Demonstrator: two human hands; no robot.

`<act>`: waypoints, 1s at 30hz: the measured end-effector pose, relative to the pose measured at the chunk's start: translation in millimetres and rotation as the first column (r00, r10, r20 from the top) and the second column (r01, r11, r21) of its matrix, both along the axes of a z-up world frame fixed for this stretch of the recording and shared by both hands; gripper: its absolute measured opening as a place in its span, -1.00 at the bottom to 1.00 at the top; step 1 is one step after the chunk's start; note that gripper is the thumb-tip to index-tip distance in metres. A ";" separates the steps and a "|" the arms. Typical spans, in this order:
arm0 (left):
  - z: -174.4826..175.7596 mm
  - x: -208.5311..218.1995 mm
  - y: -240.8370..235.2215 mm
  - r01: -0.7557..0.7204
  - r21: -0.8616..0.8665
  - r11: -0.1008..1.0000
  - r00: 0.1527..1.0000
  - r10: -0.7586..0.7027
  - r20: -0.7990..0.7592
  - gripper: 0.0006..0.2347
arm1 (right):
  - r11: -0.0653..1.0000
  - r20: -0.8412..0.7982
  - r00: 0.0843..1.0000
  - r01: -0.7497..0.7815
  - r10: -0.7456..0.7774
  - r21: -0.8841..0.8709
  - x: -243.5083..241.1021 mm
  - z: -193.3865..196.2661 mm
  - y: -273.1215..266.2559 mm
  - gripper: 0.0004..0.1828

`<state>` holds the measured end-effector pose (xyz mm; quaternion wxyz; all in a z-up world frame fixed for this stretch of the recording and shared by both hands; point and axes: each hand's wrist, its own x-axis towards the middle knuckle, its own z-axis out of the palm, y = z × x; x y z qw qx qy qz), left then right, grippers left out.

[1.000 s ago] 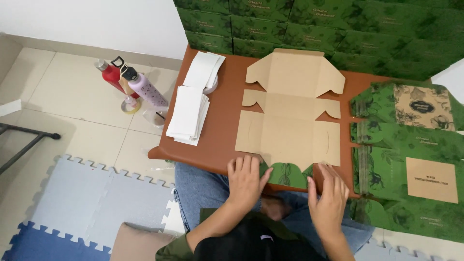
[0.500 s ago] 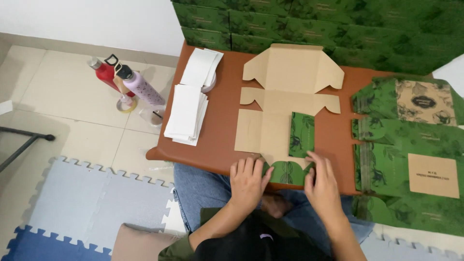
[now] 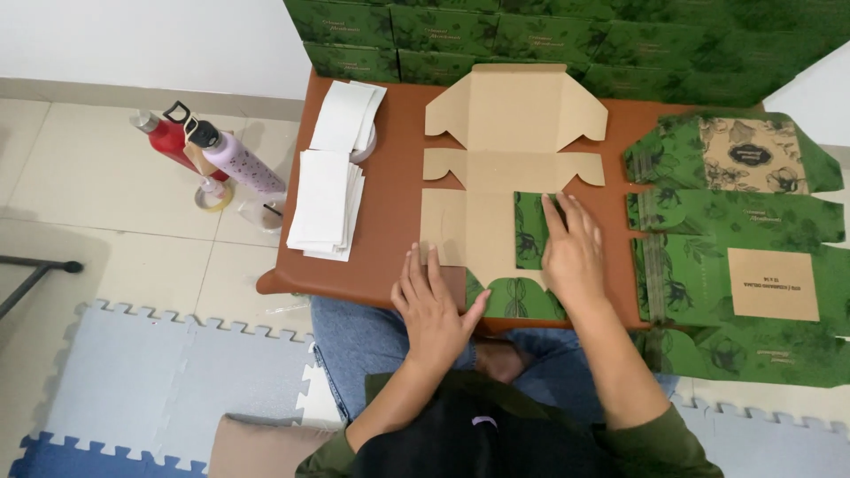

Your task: Folding flat cardboard sheets into boxes, inserting paper slips, and closing them.

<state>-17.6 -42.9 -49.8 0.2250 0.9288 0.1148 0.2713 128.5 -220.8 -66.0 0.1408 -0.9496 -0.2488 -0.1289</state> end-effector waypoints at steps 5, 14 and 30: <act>12.4 0.9 -4.1 0.086 -0.123 0.989 0.995 -0.080 0.052 -0.21 | 0.999 0.000 1.000 0.017 -0.017 0.028 -1.5 -3.5 -0.2 -0.38; -26.9 -5.0 -5.9 -0.107 0.304 0.947 0.994 0.098 0.047 -0.44 | 1.000 0.006 1.000 0.008 -0.008 0.016 5.4 -18.2 -5.7 -0.40; -15.0 23.4 -5.7 0.323 0.139 0.936 0.946 -0.318 -0.059 -0.62 | 1.000 0.016 1.000 -0.024 0.024 0.018 3.2 -15.2 -6.4 -0.42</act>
